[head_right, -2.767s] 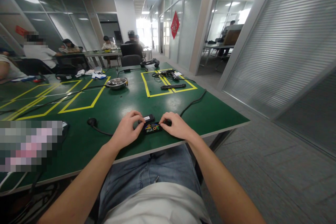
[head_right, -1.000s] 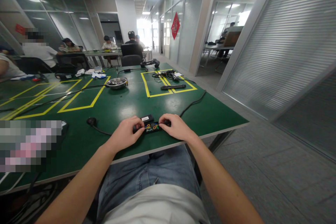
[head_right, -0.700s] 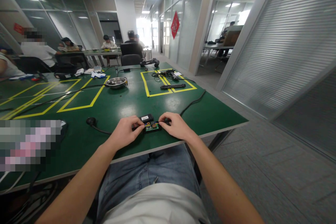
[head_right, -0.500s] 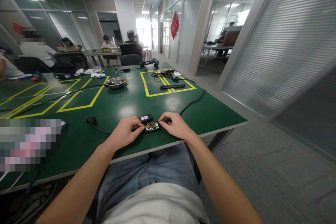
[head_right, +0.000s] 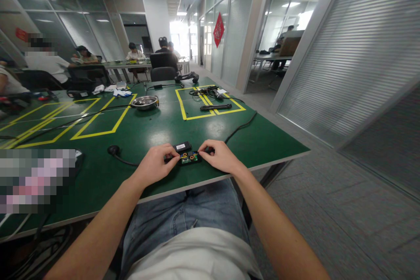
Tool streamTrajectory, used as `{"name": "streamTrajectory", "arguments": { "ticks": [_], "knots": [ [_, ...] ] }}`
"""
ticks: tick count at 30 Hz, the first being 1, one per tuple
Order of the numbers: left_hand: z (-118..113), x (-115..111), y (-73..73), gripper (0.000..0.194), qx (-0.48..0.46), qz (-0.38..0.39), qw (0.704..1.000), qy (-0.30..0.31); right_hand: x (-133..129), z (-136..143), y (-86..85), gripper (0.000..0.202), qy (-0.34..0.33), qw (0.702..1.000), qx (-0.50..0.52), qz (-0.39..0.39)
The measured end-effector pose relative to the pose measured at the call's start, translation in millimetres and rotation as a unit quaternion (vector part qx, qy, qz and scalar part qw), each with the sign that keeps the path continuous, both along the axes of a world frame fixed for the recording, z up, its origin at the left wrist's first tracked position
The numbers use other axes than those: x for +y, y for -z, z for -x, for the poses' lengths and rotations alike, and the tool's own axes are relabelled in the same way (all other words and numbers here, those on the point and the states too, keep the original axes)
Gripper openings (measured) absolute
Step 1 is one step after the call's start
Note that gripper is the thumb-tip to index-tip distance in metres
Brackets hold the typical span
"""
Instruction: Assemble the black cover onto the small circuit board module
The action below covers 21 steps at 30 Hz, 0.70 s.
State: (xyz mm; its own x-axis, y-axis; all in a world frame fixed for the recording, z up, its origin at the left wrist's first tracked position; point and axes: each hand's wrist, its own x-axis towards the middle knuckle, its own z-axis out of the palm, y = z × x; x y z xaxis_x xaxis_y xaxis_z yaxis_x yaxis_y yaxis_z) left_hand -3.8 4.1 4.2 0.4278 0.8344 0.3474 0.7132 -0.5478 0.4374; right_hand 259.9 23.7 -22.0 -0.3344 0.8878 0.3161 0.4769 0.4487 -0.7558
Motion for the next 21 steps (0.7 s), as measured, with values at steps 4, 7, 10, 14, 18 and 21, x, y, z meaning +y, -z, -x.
{"name": "streamTrajectory", "arguments": {
  "ticks": [4,7,10,14,18,21],
  "knots": [
    [1.1,-0.3,-0.6,0.016,0.001,0.004,1.0,0.015,0.6,-0.4,0.8,0.011,-0.005,1.0,-0.006,-0.016],
    [2.3,0.9,0.4,0.016,-0.003,0.006,1.0,0.028,1.5,-1.4,1.0,0.01,-0.014,0.999,-0.008,-0.043],
    [3.3,3.1,2.7,0.015,-0.008,0.012,0.999,0.043,1.9,-2.4,1.1,0.008,-0.016,0.998,-0.025,-0.047],
    [4.6,4.4,4.3,0.017,0.001,0.017,0.998,0.055,2.4,-3.1,1.4,0.009,-0.013,0.998,-0.044,-0.043],
    [5.8,3.1,3.2,0.016,0.039,-0.003,0.998,0.049,3.1,-3.3,1.8,0.009,-0.019,0.997,-0.051,-0.05],
    [5.7,1.8,2.5,0.015,0.062,-0.018,0.997,0.044,3.0,-3.3,2.1,0.008,-0.016,0.997,-0.048,-0.058]
  ]
}}
